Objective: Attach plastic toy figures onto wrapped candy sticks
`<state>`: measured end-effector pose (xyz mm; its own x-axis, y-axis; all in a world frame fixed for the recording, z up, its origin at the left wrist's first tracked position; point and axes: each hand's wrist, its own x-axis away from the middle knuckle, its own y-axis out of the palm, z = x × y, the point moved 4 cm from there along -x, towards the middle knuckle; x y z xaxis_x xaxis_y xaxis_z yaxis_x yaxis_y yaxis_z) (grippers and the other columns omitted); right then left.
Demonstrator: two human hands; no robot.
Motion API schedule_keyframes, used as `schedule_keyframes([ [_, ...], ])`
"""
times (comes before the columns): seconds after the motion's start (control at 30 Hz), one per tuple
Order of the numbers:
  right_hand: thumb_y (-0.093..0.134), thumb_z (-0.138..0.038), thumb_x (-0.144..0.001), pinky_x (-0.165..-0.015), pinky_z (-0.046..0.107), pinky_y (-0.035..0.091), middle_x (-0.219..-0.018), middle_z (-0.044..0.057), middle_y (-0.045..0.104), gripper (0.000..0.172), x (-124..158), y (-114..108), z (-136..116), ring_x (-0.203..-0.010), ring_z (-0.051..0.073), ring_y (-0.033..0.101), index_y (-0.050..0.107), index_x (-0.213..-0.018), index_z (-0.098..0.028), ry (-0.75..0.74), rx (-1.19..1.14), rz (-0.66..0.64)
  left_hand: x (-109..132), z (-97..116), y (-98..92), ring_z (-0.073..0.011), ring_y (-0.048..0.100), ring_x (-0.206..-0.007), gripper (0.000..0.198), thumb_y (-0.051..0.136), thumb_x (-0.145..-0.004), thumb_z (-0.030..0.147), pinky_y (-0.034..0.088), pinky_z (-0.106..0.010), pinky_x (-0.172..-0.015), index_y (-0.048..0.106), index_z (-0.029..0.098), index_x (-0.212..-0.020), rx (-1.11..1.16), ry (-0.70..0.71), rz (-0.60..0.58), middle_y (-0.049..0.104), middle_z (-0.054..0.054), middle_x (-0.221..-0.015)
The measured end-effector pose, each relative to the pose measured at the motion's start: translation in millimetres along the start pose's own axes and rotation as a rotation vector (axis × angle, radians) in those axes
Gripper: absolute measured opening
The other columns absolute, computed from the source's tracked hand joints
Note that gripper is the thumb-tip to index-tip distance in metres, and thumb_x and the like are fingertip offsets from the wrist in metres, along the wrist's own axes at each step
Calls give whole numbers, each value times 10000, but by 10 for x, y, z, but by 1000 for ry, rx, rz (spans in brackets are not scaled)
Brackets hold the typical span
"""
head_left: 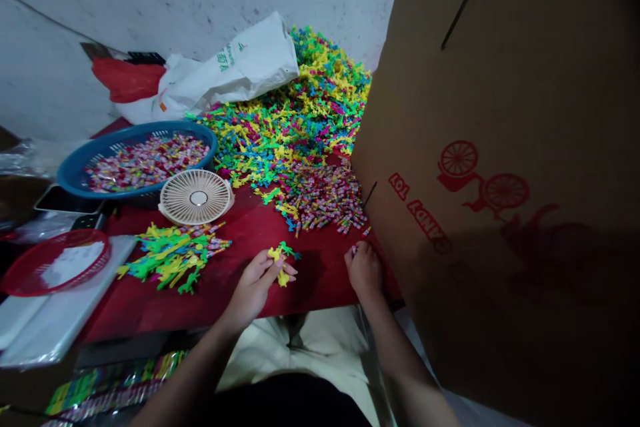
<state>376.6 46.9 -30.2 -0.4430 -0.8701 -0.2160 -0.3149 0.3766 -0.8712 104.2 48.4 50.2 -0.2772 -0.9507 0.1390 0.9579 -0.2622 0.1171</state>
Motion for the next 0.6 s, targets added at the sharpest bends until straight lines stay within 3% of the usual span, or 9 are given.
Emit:
schedule_keyframes([
  [0.13, 496, -103, -956, -859, 363, 481, -1045, 194, 715, 153, 10, -43, 26, -991, 285, 669, 619, -1024, -164, -35, -162, -21, 131, 136, 80, -205, 721, -795, 364, 762, -883, 520, 567, -345, -812, 658, 174, -923, 80, -37, 25, 759, -60, -817],
  [0.27, 423, -306, -1058, -816, 352, 532, -1031, 137, 734, 223, 159, -203, -55, -897, 241, 687, 585, -1139, -175, -106, -390, -50, 185, 200, 87, -213, 729, -898, 424, 885, -761, 488, 574, -352, -888, 720, 155, -966, 185, -77, 111, 782, -75, -936],
  [0.37, 364, -449, -1112, -755, 301, 541, -848, 29, 704, 290, 391, -382, -272, -748, 186, 660, 541, -1094, -220, -131, -646, -140, 186, 191, 81, -195, 717, -903, 428, 953, -679, 430, 570, -324, -892, 737, 154, -924, 215, -63, 137, 781, -58, -933],
  [0.47, 434, -516, -1107, -841, 306, 530, -881, 21, 682, 331, 607, -569, -583, -840, 179, 654, 572, -983, -242, -153, -1033, -309, 189, 206, 102, -171, 711, -855, 329, 927, -730, 386, 560, -282, -852, 719, 165, -856, 128, 33, 100, 767, -35, -867],
  [0.53, 486, -564, -1084, -919, 327, 514, -973, 46, 661, 394, 666, -714, -733, -975, 200, 637, 627, -915, -238, -171, -1132, -269, 210, 258, 127, -174, 728, -884, 272, 887, -785, 369, 564, -275, -864, 704, 181, -855, 48, 116, 86, 779, -37, -912],
  [0.6, 527, -597, -1060, -907, 322, 513, -999, 49, 632, 419, 667, -836, -796, -1001, 203, 614, 655, -890, -236, -132, -1168, -127, 248, 332, 162, -183, 751, -907, 241, 850, -823, 365, 582, -284, -872, 681, 196, -854, -21, 164, 81, 794, -44, -955],
])
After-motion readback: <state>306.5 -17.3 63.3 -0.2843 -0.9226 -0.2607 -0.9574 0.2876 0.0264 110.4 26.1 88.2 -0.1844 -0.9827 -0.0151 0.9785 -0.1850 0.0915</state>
